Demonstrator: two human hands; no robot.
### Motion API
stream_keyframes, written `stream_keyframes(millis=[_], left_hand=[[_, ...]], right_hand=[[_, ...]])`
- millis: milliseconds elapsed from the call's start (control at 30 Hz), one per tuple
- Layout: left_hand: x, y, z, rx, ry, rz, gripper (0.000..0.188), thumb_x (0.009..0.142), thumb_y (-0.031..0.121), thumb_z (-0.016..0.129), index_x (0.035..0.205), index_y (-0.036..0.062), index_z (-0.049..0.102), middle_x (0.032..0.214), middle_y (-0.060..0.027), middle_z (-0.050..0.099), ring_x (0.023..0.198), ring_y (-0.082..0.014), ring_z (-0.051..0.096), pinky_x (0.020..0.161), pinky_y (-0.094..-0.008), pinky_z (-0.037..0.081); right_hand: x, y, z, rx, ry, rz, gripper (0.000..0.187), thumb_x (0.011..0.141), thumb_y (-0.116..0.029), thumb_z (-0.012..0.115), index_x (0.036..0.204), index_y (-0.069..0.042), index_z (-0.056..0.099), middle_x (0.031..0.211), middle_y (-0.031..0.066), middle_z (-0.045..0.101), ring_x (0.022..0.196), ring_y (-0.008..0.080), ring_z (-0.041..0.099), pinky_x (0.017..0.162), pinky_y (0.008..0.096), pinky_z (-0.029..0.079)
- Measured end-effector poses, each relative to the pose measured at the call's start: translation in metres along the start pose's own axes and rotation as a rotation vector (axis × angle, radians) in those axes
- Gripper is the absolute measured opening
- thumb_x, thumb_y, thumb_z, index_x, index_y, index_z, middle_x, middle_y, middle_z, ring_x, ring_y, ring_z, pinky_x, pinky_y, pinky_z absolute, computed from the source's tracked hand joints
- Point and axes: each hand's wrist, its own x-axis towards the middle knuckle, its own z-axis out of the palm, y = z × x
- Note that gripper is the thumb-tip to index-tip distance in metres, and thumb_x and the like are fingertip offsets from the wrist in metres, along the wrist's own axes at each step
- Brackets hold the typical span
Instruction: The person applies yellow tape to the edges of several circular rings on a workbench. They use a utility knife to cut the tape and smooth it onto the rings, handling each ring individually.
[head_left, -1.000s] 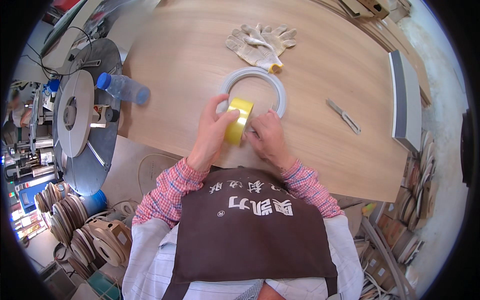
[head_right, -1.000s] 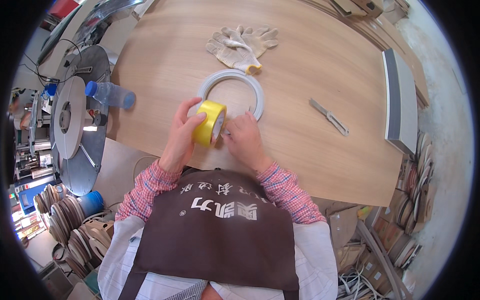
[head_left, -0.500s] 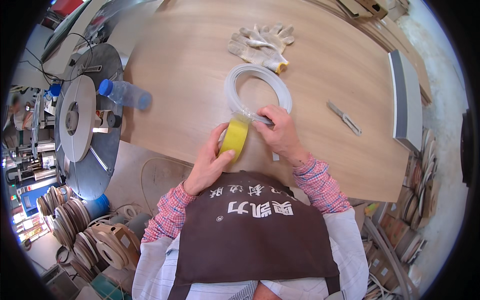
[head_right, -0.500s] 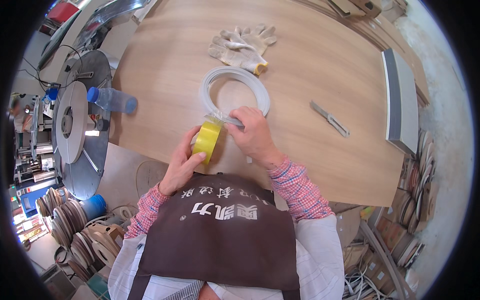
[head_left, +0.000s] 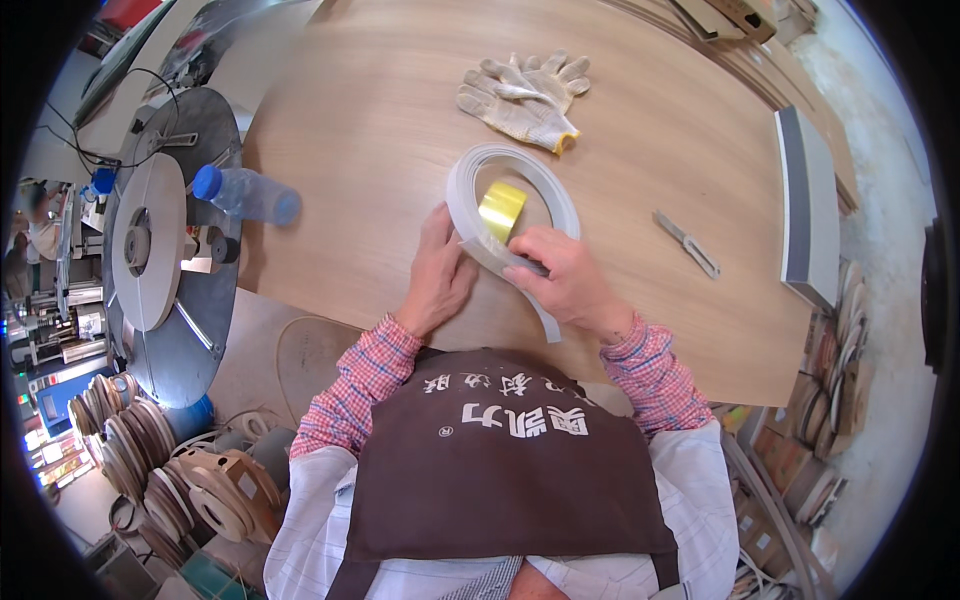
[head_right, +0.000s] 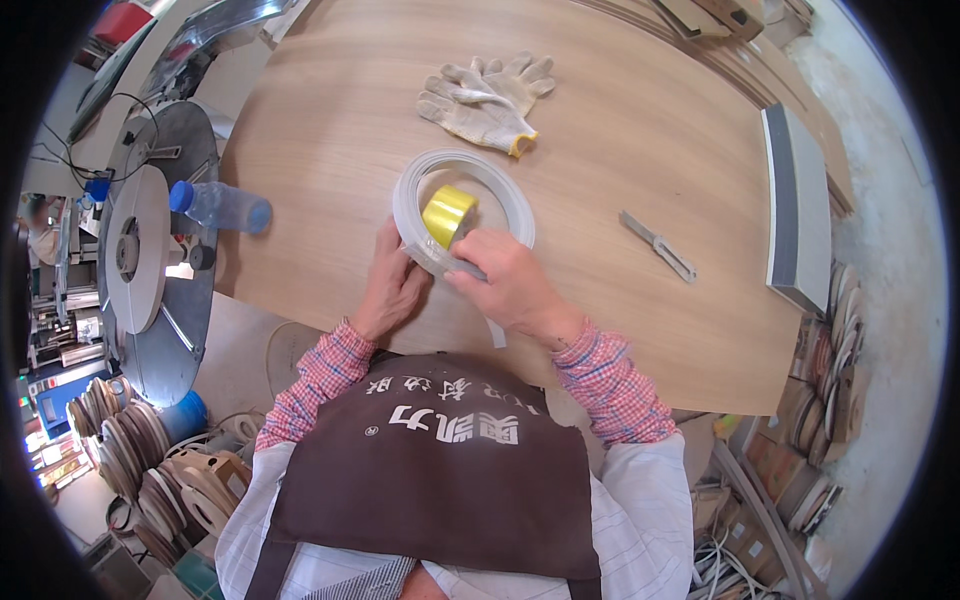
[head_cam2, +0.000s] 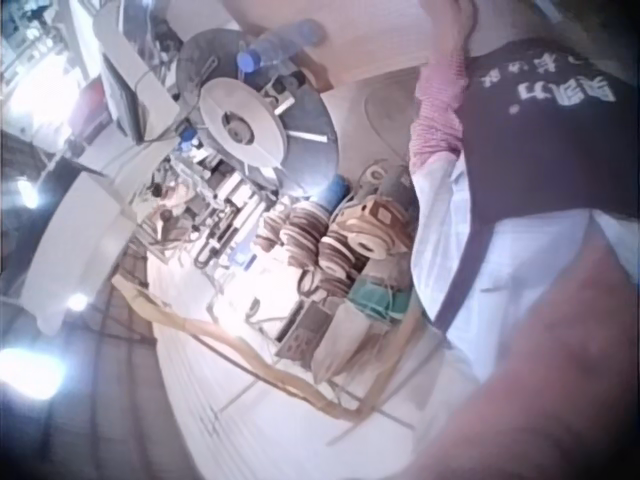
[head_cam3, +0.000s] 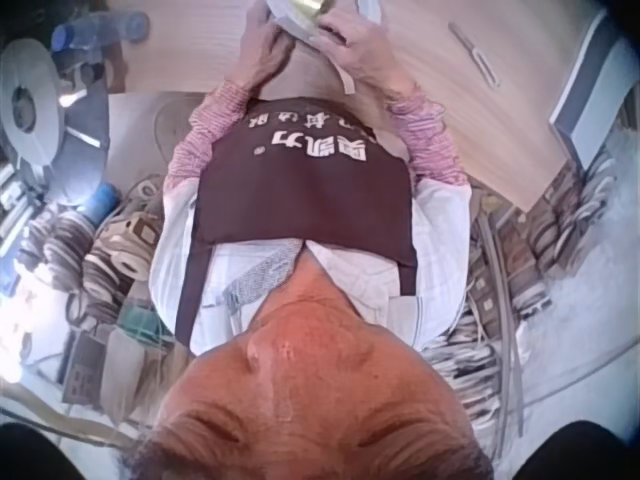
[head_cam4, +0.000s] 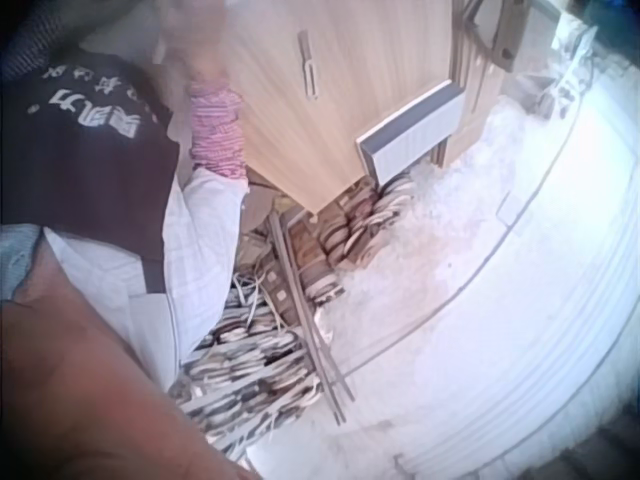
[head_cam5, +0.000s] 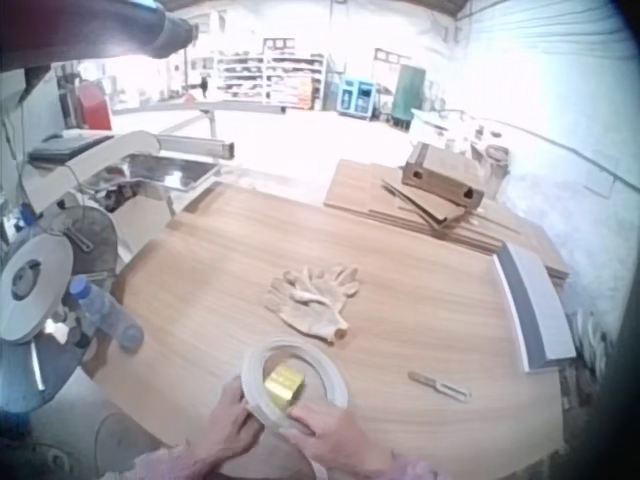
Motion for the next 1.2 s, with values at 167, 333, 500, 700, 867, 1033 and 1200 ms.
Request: stream_keyframes(millis=[167, 333, 500, 700, 867, 1033, 1200], left_hand=[[-0.004, -0.021, -0.009, 0.335, 0.017, -0.142, 0.049, 0.088, 0.002, 0.066, 0.136, -0.0036, 0.056, 0.145, -0.0274, 0.050, 0.140, -0.0479, 0.042, 0.119, -0.0547, 0.033], [-0.042, -0.017, -0.057, 0.210, 0.167, -0.290, 0.047, 0.093, 0.011, 0.067, 0.136, -0.0037, 0.056, 0.139, -0.0249, 0.055, 0.124, -0.0442, 0.055, 0.105, -0.0499, 0.047], [0.021, 0.056, -0.064, 0.100, 0.010, -0.258, 0.047, 0.097, 0.011, 0.066, 0.140, -0.0023, 0.054, 0.119, -0.0181, 0.066, 0.111, -0.0322, 0.065, 0.097, -0.0398, 0.051], [0.048, 0.035, -0.024, -0.397, -0.142, -0.466, 0.052, 0.100, 0.020, 0.064, 0.145, -0.0016, 0.049, 0.114, -0.0140, 0.070, 0.097, -0.0209, 0.068, 0.086, -0.0346, 0.055], [-0.027, 0.072, -0.064, -0.874, 0.032, -0.724, 0.059, 0.104, 0.019, 0.058, 0.155, 0.0011, 0.034, 0.114, -0.0146, 0.070, 0.091, -0.0188, 0.071, 0.076, -0.0318, 0.058], [-0.069, 0.075, -0.090, -0.830, -0.074, -0.947, 0.057, 0.107, 0.019, 0.056, 0.156, 0.0022, 0.032, 0.106, -0.0141, 0.070, 0.083, -0.0192, 0.071, 0.068, -0.0322, 0.059], [-0.048, 0.078, -0.082, -0.796, -0.267, -1.009, 0.057, 0.107, 0.018, 0.052, 0.156, 0.0008, 0.030, 0.107, -0.0173, 0.067, 0.083, -0.0202, 0.071, 0.067, -0.0342, 0.061]], right_hand=[[-0.001, -0.002, 0.008, -0.284, -0.068, -0.187, 0.023, 0.082, -0.017, 0.078, 0.096, -0.004, 0.066, 0.089, 0.0118, 0.064, 0.088, 0.0323, 0.063, 0.082, 0.0429, 0.050], [-0.017, -0.001, 0.031, -0.198, -0.058, -0.147, 0.020, 0.082, -0.015, 0.077, 0.094, -0.004, 0.066, 0.091, 0.0109, 0.063, 0.090, 0.0312, 0.062, 0.084, 0.0427, 0.049], [-0.020, 0.013, 0.067, -0.298, -0.056, -0.189, 0.019, 0.080, -0.016, 0.077, 0.092, -0.006, 0.065, 0.095, 0.0085, 0.063, 0.094, 0.0285, 0.060, 0.086, 0.0430, 0.046], [-0.018, 0.019, 0.072, -0.265, 0.035, -0.171, 0.019, 0.079, -0.014, 0.076, 0.092, -0.006, 0.065, 0.092, 0.0087, 0.062, 0.092, 0.0299, 0.059, 0.083, 0.0434, 0.046], [-0.017, 0.034, 0.069, -0.217, 0.086, -0.067, 0.019, 0.079, -0.014, 0.077, 0.090, -0.006, 0.064, 0.089, 0.0097, 0.062, 0.090, 0.0308, 0.059, 0.076, 0.0449, 0.047], [-0.015, 0.036, 0.066, -0.263, 0.072, -0.058, 0.022, 0.079, -0.012, 0.076, 0.096, -0.006, 0.064, 0.091, 0.0106, 0.063, 0.092, 0.0321, 0.059, 0.077, 0.0458, 0.047], [-0.009, 0.034, 0.052, -0.075, 0.086, -0.002, 0.028, 0.081, -0.015, 0.076, 0.104, -0.004, 0.065, 0.100, 0.0112, 0.068, 0.101, 0.0328, 0.062, 0.085, 0.0469, 0.048]])
